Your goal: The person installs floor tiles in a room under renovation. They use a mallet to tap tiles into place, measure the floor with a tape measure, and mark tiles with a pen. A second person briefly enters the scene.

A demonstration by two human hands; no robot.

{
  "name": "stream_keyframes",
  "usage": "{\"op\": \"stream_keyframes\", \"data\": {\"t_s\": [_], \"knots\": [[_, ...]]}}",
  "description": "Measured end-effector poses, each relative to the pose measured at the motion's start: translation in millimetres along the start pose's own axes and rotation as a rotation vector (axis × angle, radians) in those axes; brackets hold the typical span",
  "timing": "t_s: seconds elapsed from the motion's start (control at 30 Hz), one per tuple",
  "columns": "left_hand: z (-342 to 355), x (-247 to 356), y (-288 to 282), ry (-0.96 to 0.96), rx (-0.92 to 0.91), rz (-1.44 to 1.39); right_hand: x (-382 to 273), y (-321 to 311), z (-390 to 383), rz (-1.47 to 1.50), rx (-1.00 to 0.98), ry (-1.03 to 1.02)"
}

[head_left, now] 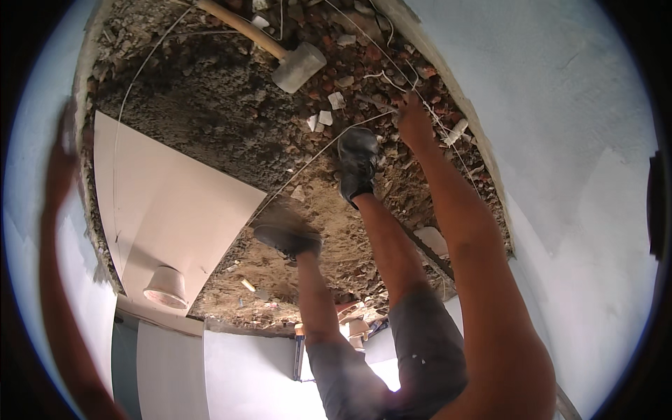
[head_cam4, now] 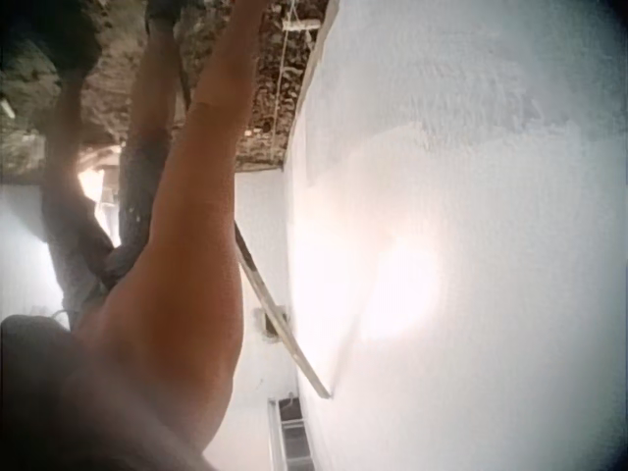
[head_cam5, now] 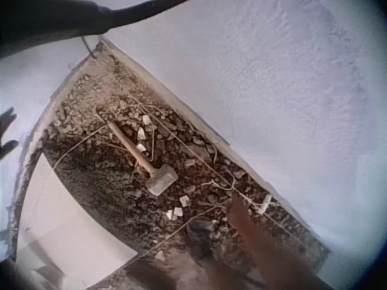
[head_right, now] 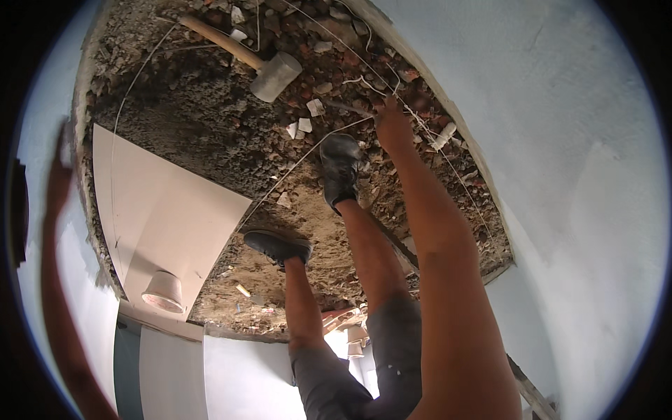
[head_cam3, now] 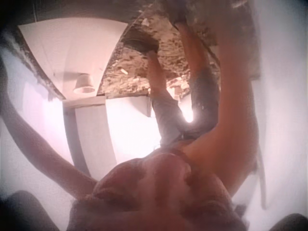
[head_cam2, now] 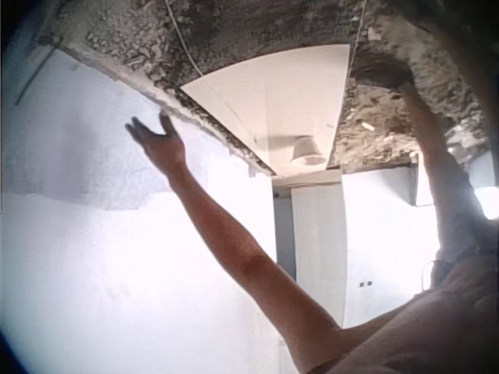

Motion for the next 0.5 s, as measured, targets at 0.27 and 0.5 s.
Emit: {"op": "stream_keyframes", "data": {"t_s": [0.27, 0.5], "knots": [[-42.0, 279.0, 279.1, -0.108, -0.436, -0.696, -0.1, 7.8, 48.1, -0.278, 0.024, 0.129], [-82.8, 351.2, 335.6, -0.403, -0.306, -1.274, -21.9, -5.7, -14.1, 0.134, -0.073, -0.083]]}}
Point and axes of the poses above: each hand's wrist, its own z-axis towards the middle knuckle, its own y-axis out of the palm, x = y × z, the point moved 5 cm from there along z, towards the middle knuckle, and after that the axes turned 3 degrees about -z, right-handed, at the moved point
